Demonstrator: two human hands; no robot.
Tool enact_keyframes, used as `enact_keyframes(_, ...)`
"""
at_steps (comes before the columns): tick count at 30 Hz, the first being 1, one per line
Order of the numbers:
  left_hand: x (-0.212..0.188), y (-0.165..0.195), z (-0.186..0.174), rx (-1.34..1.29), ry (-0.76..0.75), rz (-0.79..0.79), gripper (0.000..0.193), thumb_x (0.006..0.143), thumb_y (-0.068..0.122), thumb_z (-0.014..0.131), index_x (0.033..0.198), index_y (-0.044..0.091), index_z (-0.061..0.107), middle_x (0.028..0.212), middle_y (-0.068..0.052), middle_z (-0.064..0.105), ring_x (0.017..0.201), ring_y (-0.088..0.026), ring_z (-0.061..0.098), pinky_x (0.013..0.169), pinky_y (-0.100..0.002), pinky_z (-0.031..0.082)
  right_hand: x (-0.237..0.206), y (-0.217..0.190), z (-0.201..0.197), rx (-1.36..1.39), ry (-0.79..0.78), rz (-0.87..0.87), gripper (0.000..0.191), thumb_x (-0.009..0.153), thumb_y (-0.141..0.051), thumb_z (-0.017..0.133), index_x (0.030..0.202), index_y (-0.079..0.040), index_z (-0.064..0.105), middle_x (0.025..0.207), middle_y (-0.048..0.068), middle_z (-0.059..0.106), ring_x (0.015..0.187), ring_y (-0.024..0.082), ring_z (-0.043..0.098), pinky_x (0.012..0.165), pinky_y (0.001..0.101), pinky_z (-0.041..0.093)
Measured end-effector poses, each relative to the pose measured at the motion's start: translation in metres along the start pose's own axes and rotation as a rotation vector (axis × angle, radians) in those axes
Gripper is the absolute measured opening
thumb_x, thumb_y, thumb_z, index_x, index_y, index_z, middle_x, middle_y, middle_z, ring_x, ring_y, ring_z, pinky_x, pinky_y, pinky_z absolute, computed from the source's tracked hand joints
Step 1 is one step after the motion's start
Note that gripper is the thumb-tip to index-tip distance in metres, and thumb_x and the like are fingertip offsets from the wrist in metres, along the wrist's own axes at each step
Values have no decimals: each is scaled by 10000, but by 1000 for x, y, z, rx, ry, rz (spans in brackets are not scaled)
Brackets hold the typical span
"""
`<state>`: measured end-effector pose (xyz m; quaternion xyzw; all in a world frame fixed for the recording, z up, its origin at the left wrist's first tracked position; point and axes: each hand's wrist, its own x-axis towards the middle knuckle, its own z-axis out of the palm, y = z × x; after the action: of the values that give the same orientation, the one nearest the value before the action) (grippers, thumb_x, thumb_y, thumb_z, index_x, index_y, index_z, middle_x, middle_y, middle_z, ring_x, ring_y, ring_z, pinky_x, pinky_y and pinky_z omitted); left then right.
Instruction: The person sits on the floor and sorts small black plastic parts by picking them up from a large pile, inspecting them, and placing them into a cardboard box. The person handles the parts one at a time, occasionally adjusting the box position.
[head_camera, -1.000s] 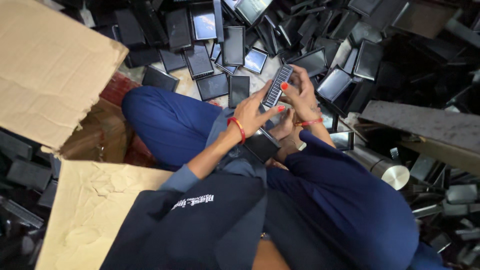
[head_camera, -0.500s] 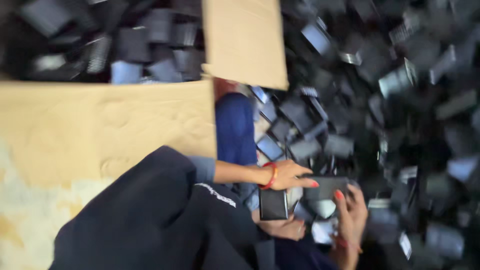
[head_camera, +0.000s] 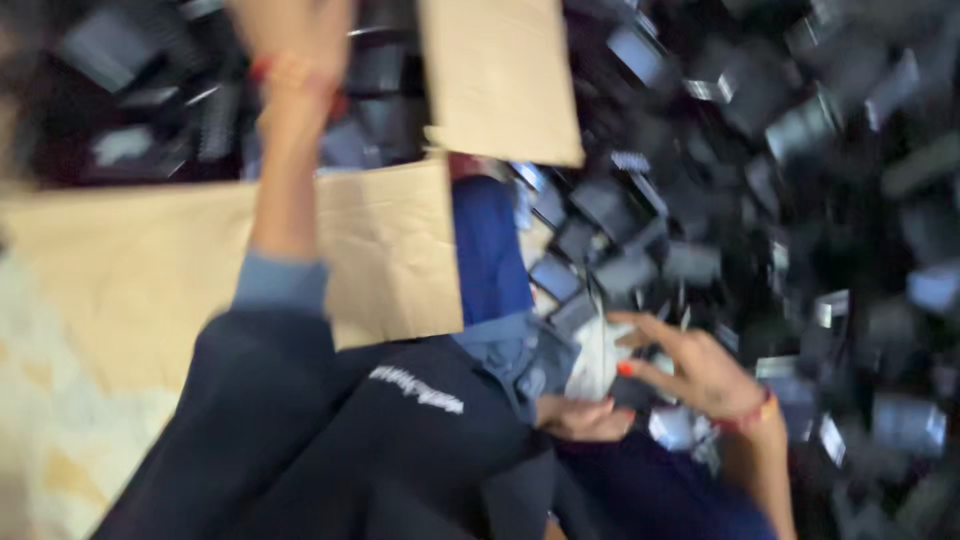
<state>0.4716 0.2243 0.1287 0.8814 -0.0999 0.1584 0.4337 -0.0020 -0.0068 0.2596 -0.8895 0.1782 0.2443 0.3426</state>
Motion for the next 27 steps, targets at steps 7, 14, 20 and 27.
enact_keyframes(7, -168, 129, 66, -134, -873, 732, 526, 1075, 410, 766, 1452, 153, 505, 1547, -241, 500, 1460, -417, 506, 1258, -456, 428, -57, 55, 17, 217, 473, -112, 614, 904, -214, 702, 1471, -80, 509, 1183, 115, 746, 1140, 298, 710, 952, 379, 531)
enact_keyframes(14, -281, 233, 206, 301, -1361, 1014, 685, 956, 598, 672, 1466, 166, 521, 1179, -199, 714, 1069, -403, 681, 907, -508, 541, -46, 107, 91, 525, 625, -97, 611, 898, -247, 700, 1471, -131, 519, 1191, 105, 759, 1118, 261, 725, 968, 367, 524)
enact_keyframes(20, -330, 192, 268, 248, -1194, 774, 899, 771, 420, 820, 1510, 143, 390, 999, -155, 746, 893, -393, 713, 752, -512, 546, -5, 140, 176, 832, 463, -177, 572, 935, -324, 684, 1459, -160, 525, 1205, 93, 766, 1144, 235, 724, 979, 364, 538)
enact_keyframes(27, -321, 181, 212, -221, -1107, 480, 564, 855, 171, 829, 1370, 164, 598, 1099, -89, 747, 892, -158, 780, 742, -308, 615, 28, 180, 215, 1035, 751, -84, 682, 944, -343, 674, 1532, -141, 394, 1309, 128, 642, 1214, 250, 638, 998, 378, 506)
